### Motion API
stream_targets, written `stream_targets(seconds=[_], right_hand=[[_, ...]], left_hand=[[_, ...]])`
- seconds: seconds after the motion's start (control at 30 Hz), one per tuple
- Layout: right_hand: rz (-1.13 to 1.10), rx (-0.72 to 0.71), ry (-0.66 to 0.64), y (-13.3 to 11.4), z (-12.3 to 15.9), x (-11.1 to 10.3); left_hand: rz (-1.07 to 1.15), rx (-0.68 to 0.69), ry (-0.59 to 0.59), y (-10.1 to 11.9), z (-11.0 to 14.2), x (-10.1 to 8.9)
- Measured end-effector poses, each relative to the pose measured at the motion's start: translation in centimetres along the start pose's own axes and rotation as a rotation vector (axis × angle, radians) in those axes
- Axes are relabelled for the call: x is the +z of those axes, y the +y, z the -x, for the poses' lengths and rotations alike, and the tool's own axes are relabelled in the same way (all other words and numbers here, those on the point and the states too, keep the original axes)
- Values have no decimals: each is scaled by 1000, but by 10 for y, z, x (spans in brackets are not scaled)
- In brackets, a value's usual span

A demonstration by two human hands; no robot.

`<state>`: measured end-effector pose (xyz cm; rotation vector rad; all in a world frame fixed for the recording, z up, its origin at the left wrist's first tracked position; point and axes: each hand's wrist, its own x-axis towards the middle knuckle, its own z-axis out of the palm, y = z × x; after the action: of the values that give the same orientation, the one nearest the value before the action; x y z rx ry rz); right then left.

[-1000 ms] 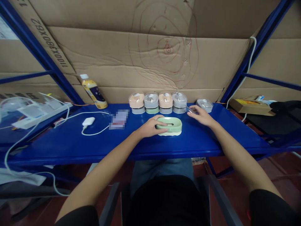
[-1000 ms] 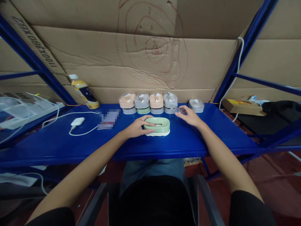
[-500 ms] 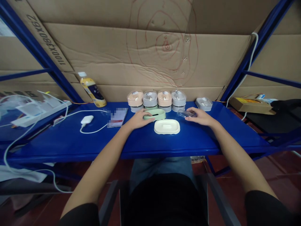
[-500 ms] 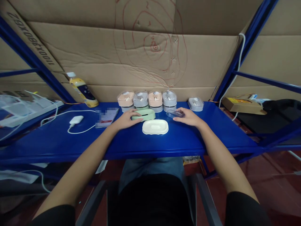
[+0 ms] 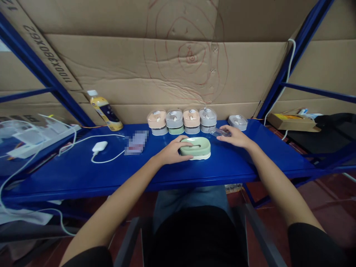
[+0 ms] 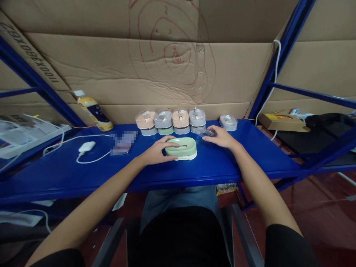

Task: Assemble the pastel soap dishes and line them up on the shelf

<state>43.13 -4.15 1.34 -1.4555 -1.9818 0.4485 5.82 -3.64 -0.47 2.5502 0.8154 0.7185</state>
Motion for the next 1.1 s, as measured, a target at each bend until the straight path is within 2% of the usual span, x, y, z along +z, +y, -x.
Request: stream_targets(seconds=[0.23,0.43,0.53,0.67,0.83,1.1], right_hand=[[35,-24,10,1,0,3],[-6,-227,42,-22,7,12],[-24,-365,53,-38,11,19],[-13,-476,22,-57,12,31],[43,-480,-67,-71,9,49],[82,-450,-123,-69,12,62]], left_hand=[[-97,-25,-12,16,1,4],[-154,-73,-2,26,0,10],[-96,-97,-5,23,-1,13],[128,-89,5,13,-5,17],[317,-146,45,2,-6,23],[282,-156,63,-6,-6,27]])
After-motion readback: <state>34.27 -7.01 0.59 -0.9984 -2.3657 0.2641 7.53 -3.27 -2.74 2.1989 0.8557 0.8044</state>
